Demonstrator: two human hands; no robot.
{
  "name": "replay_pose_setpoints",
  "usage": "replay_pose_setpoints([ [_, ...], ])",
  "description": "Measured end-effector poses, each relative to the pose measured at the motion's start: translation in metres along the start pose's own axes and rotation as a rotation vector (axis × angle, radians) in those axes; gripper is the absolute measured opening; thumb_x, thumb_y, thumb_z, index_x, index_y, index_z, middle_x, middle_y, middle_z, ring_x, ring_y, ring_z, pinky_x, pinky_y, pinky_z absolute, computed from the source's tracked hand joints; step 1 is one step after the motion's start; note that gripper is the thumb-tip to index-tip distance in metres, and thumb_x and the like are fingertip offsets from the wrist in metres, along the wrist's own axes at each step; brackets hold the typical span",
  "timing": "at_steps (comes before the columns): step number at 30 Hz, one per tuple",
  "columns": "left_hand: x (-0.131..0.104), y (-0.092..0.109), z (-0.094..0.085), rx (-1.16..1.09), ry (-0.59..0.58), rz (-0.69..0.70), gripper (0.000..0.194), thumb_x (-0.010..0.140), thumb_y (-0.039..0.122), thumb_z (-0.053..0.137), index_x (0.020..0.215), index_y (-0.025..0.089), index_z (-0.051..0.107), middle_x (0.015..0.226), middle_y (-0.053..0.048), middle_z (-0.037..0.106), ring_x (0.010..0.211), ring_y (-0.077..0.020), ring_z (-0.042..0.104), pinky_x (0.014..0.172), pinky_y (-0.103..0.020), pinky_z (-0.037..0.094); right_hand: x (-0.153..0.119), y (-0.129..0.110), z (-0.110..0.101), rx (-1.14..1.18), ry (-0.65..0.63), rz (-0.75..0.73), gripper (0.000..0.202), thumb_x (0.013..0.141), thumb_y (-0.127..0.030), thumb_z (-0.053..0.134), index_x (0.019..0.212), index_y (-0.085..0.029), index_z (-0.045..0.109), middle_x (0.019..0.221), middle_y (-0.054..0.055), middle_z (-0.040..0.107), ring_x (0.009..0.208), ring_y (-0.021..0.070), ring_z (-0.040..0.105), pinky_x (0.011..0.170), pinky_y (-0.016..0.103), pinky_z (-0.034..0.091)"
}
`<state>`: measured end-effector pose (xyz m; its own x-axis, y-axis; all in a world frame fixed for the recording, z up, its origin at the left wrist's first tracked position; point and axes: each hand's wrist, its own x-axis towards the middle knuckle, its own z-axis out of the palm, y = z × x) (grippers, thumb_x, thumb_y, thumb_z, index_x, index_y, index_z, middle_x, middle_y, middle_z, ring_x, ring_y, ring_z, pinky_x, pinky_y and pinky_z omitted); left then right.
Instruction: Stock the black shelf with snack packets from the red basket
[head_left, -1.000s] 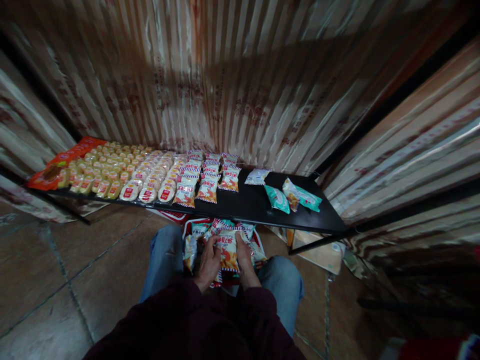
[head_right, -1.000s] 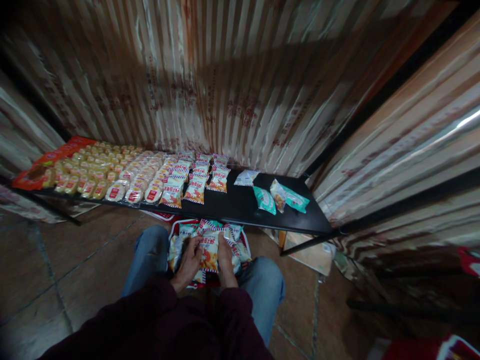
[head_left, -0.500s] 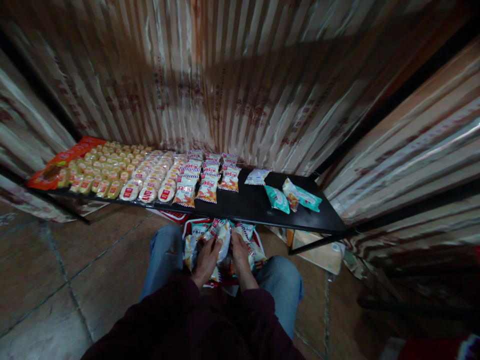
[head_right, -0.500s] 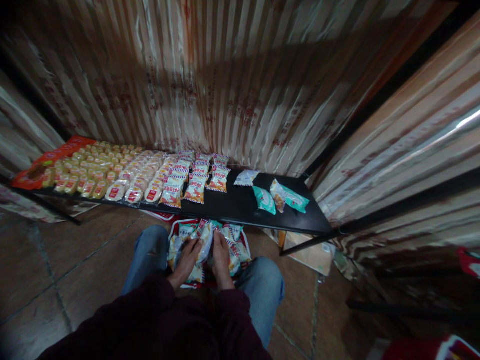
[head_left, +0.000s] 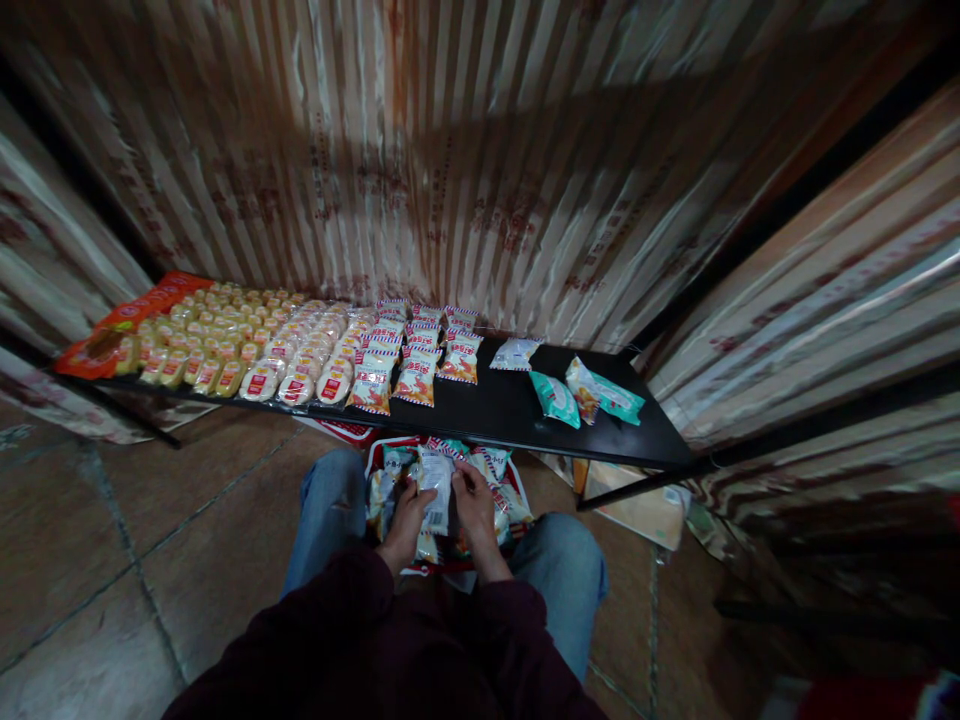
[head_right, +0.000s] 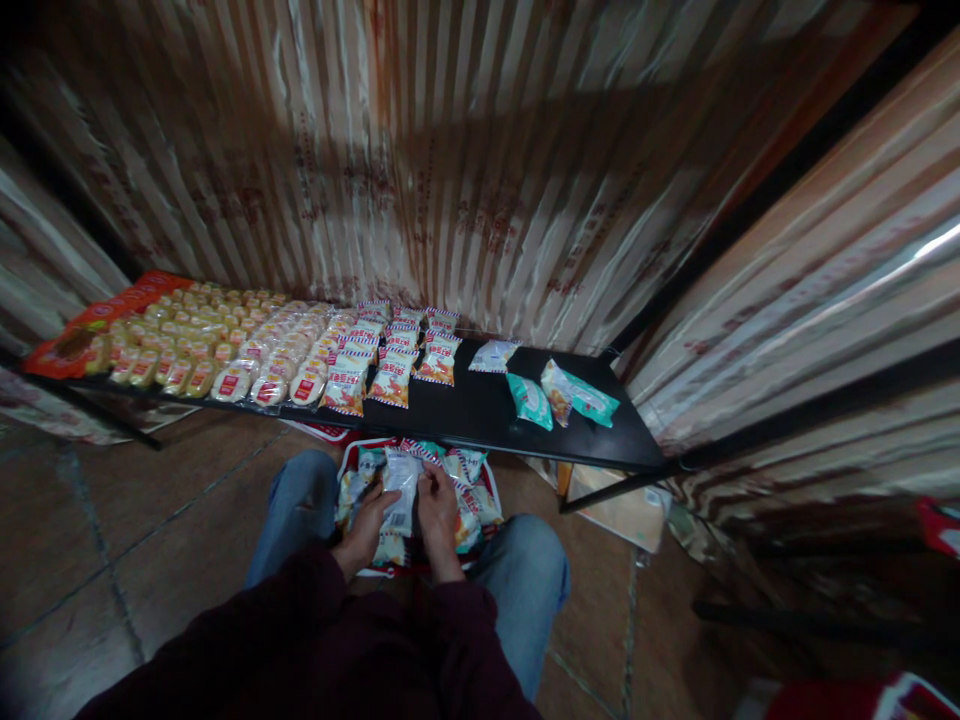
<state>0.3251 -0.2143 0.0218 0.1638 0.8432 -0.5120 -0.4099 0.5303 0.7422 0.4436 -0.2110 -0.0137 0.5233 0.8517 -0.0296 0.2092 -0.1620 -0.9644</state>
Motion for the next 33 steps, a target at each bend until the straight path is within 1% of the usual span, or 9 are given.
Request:
replay_pose_setpoints([
  [3, -0.002, 0.002, 0.001, -0.110, 0.067, -0.053, 0.036, 0.058, 0.024, 0.068, 0.094, 0.016, 0.067, 0.086, -0.006, 0.072, 0.090, -0.0235, 0.067, 0.084, -0.033, 0.049, 0.000, 0.002, -0.001, -0.045, 0.002, -0.027, 0.035, 0.076, -0.041, 0.053, 0.100, -0.021, 0.069, 0.109, 0.007, 0.067, 0.102, 0.0227, 0.060, 0.095, 0.038, 0.043],
  [7, -0.004, 0.007, 0.005, -0.224, 0.103, -0.143, 0.034, 0.058, 0.019, 0.066, 0.092, 0.016, 0.067, 0.086, -0.005, 0.073, 0.087, -0.0234, 0.068, 0.079, -0.033, 0.052, -0.001, 0.003, -0.001, 0.000, -0.021, -0.027, 0.036, 0.079, -0.042, 0.050, 0.104, -0.023, 0.067, 0.109, 0.006, 0.068, 0.102, 0.0218, 0.060, 0.095, 0.038, 0.043],
  [11, -0.006, 0.010, 0.005, -0.264, 0.092, -0.251, 0.031, 0.061, 0.020, 0.063, 0.091, 0.015, 0.068, 0.083, -0.006, 0.073, 0.085, -0.0244, 0.069, 0.073, -0.032, 0.054, -0.003, -0.001, -0.002, 0.029, -0.027, -0.045, 0.038, 0.081, -0.044, 0.047, 0.105, -0.022, 0.066, 0.108, 0.006, 0.068, 0.100, 0.0216, 0.060, 0.093, 0.037, 0.043],
  [14, -0.004, 0.009, 0.001, -0.239, 0.052, -0.295, 0.032, 0.063, 0.024, 0.061, 0.093, 0.016, 0.068, 0.083, -0.007, 0.074, 0.086, -0.0249, 0.069, 0.074, -0.034, 0.054, -0.005, -0.008, -0.003, 0.007, -0.022, -0.061, 0.038, 0.082, -0.044, 0.045, 0.106, -0.021, 0.065, 0.109, 0.006, 0.067, 0.101, 0.0218, 0.059, 0.093, 0.037, 0.042],
  [18, 0.000, 0.007, -0.004, -0.227, -0.019, -0.289, 0.037, 0.062, 0.028, 0.062, 0.097, 0.016, 0.067, 0.085, -0.008, 0.073, 0.089, -0.0275, 0.069, 0.076, -0.038, 0.054, -0.009, -0.017, -0.003, -0.055, 0.024, -0.112, 0.037, 0.084, -0.040, 0.044, 0.111, -0.020, 0.060, 0.110, 0.008, 0.064, 0.101, 0.0217, 0.057, 0.093, 0.037, 0.042],
  [21, 0.002, 0.006, -0.003, -0.278, -0.036, -0.275, 0.040, 0.063, 0.024, 0.059, 0.101, 0.014, 0.065, 0.085, -0.008, 0.073, 0.089, -0.0269, 0.069, 0.075, -0.037, 0.055, -0.012, -0.020, -0.003, -0.141, 0.076, -0.231, 0.030, 0.084, -0.034, 0.044, 0.104, -0.020, 0.062, 0.106, 0.009, 0.062, 0.101, 0.0220, 0.055, 0.092, 0.038, 0.042],
  [25, 0.002, 0.005, 0.001, -0.318, -0.022, -0.265, 0.042, 0.065, 0.020, 0.056, 0.105, 0.013, 0.064, 0.086, -0.009, 0.074, 0.089, -0.0254, 0.069, 0.077, -0.035, 0.054, -0.014, -0.021, -0.004, -0.246, 0.045, -0.336, 0.028, 0.084, -0.026, 0.041, 0.095, -0.020, 0.066, 0.096, 0.009, 0.062, 0.095, 0.0221, 0.056, 0.088, 0.037, 0.044],
  [30, 0.003, 0.003, 0.002, -0.324, -0.001, -0.273, 0.040, 0.068, 0.025, 0.059, 0.106, 0.013, 0.063, 0.089, -0.008, 0.073, 0.088, -0.0247, 0.069, 0.076, -0.033, 0.054, -0.014, -0.019, -0.003, -0.289, 0.005, -0.319, 0.032, 0.085, -0.031, 0.040, 0.098, -0.018, 0.067, 0.096, 0.010, 0.065, 0.096, 0.0233, 0.058, 0.090, 0.039, 0.043],
  [33, 0.003, 0.004, 0.000, -0.256, 0.002, -0.177, 0.040, 0.072, 0.030, 0.058, 0.107, 0.012, 0.063, 0.094, -0.009, 0.073, 0.092, -0.0249, 0.068, 0.079, -0.033, 0.053, -0.016, -0.021, -0.002, -0.260, -0.024, -0.268, 0.036, 0.087, -0.038, 0.041, 0.104, -0.018, 0.066, 0.104, 0.011, 0.066, 0.100, 0.0238, 0.059, 0.093, 0.040, 0.042],
])
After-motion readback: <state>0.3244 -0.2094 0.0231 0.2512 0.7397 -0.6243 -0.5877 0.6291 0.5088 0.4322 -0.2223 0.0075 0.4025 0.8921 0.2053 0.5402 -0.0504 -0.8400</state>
